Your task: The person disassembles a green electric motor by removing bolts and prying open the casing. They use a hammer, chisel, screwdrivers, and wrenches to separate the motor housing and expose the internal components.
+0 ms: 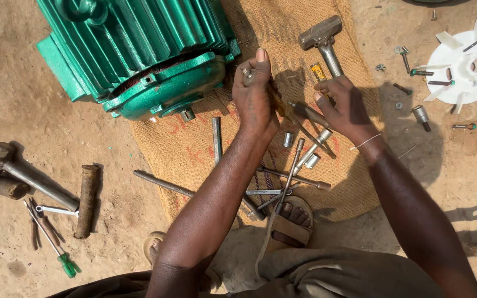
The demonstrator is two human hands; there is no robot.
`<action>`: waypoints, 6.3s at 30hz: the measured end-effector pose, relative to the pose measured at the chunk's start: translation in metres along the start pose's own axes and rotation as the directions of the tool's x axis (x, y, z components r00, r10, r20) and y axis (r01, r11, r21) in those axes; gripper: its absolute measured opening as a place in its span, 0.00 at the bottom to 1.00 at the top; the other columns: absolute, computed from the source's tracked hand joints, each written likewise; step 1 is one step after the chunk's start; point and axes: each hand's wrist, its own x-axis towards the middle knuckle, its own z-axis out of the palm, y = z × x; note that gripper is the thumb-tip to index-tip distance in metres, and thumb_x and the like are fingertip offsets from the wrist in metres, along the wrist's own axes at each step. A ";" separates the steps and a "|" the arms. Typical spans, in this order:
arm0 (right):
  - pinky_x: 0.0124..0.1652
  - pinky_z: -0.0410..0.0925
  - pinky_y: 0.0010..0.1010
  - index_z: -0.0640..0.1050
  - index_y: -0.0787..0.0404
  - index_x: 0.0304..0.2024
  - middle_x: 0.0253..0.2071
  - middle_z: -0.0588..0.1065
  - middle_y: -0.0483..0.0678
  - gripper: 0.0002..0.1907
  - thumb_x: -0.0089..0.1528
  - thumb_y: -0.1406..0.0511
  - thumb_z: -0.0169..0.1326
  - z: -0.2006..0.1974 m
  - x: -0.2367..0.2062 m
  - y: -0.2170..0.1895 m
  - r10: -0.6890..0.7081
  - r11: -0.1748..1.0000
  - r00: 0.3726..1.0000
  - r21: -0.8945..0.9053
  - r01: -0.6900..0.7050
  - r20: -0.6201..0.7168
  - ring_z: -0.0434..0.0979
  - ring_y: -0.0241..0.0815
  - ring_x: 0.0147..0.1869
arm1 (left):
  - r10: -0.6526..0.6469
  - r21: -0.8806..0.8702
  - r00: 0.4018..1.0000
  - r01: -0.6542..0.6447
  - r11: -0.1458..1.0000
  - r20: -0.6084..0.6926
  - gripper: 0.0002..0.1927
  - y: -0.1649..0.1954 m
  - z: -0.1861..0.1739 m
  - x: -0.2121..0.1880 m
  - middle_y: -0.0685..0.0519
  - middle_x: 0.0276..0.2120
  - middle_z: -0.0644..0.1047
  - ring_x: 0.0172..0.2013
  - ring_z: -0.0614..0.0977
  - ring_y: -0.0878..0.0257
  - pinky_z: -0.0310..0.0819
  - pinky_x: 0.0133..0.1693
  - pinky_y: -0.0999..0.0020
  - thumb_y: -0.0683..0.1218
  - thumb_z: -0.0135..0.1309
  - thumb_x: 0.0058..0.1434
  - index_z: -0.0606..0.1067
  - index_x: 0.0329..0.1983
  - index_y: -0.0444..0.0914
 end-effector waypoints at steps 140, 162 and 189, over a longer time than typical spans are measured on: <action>0.20 0.65 0.25 0.49 0.41 0.66 0.30 0.65 0.42 0.22 0.74 0.55 0.42 0.157 0.071 -0.080 0.434 -0.194 0.901 0.973 0.126 -0.030 0.65 0.30 0.21 | -0.463 0.473 0.865 -0.495 -0.729 0.191 0.24 0.038 0.052 0.166 0.47 0.44 0.83 0.43 0.86 0.57 0.83 0.47 0.62 0.53 0.72 0.55 0.81 0.51 0.39; 0.17 0.62 0.24 0.63 0.55 0.46 0.27 0.65 0.41 0.14 0.75 0.52 0.43 0.163 0.103 -0.074 0.501 -0.104 0.864 0.987 0.122 -0.054 0.63 0.30 0.20 | -0.443 0.467 0.878 -0.474 -0.747 0.182 0.21 0.035 0.046 0.177 0.47 0.43 0.83 0.41 0.86 0.57 0.84 0.45 0.62 0.48 0.71 0.55 0.81 0.51 0.41; 0.20 0.63 0.25 0.65 0.55 0.49 0.28 0.65 0.41 0.11 0.75 0.56 0.47 0.146 0.027 -0.059 0.546 -0.097 0.836 0.995 0.002 0.051 0.63 0.30 0.21 | -0.251 0.583 0.532 -0.784 0.213 0.808 0.12 0.063 0.053 0.132 0.48 0.45 0.76 0.46 0.82 0.58 0.86 0.53 0.57 0.46 0.53 0.80 0.67 0.58 0.36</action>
